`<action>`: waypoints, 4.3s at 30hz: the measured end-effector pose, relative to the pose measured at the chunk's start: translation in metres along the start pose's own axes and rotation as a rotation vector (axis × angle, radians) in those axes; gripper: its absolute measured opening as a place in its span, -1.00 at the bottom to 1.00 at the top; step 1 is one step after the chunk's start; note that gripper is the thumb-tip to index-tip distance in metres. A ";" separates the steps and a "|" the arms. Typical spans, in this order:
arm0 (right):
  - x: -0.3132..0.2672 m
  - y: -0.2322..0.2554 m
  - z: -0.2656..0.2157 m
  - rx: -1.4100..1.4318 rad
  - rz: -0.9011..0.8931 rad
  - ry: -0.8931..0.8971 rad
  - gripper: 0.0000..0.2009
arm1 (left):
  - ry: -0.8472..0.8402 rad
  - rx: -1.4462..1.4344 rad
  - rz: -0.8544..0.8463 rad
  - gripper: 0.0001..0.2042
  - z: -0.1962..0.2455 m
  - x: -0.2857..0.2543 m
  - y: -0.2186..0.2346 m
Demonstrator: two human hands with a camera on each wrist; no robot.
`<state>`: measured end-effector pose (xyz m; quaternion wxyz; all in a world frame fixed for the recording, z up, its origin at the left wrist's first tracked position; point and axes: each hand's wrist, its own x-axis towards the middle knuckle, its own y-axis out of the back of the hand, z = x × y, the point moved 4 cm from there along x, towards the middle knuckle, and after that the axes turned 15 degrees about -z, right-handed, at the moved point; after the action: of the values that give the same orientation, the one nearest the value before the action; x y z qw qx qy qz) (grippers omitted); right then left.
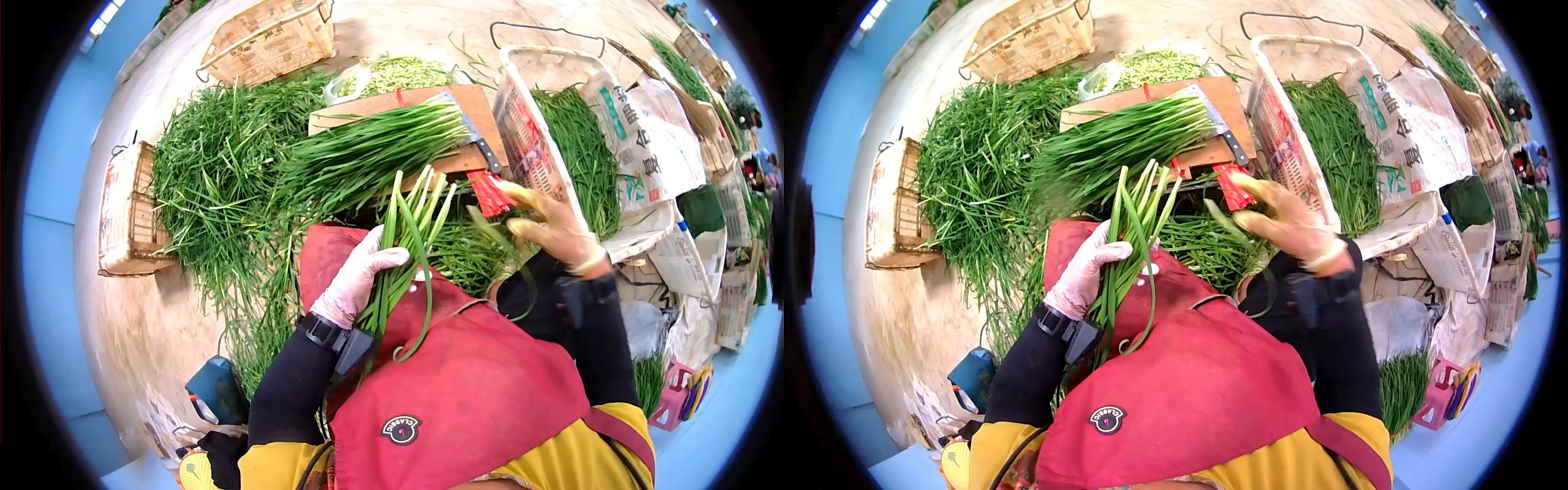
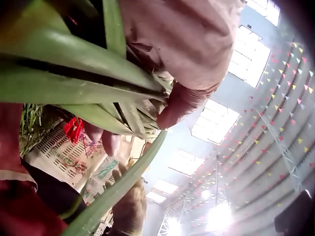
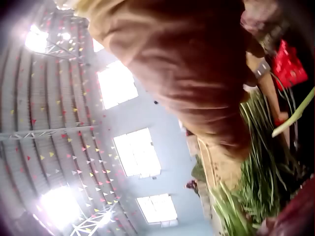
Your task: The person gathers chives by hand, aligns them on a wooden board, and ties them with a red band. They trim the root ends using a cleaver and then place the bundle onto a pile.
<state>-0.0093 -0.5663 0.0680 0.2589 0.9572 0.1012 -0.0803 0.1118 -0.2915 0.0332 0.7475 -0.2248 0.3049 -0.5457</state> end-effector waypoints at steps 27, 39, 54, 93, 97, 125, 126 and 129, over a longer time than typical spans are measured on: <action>0.047 -0.036 0.022 0.812 0.269 -0.066 -0.80 | 0.024 -0.083 -0.084 -0.49 -0.033 0.001 -0.015; 0.040 -0.017 0.020 0.559 0.406 -0.067 -0.82 | 0.054 -0.029 -0.207 -0.48 -0.036 0.006 -0.011; 0.014 -0.009 -0.038 0.164 0.220 0.134 -0.70 | -0.018 -0.164 -0.014 -0.51 -0.018 0.000 0.010; 0.077 -0.089 -0.043 0.912 -0.193 0.021 -0.74 | -0.067 -0.449 -0.010 -0.41 -0.037 -0.006 0.007; 0.068 -0.079 -0.049 0.839 -0.140 0.046 -0.73 | 0.007 -0.171 -0.073 -0.38 -0.024 -0.002 0.005; -0.002 -0.067 0.063 -0.277 -0.220 -0.179 -0.51 | -0.136 -0.269 -0.121 -0.47 0.023 -0.011 0.028; 0.009 -0.068 0.031 -0.222 -0.378 -0.398 -0.52 | -0.110 -0.261 -0.175 -0.43 0.019 -0.011 0.031; 0.031 -0.076 0.011 0.039 -0.484 -0.524 -0.58 | -0.074 -0.185 -0.137 -0.39 0.025 -0.019 0.020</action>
<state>0.0020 -0.5033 0.0155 0.2315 0.8571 0.2534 -0.3841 0.1390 -0.2670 0.0419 0.6953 -0.3333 0.3101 -0.5561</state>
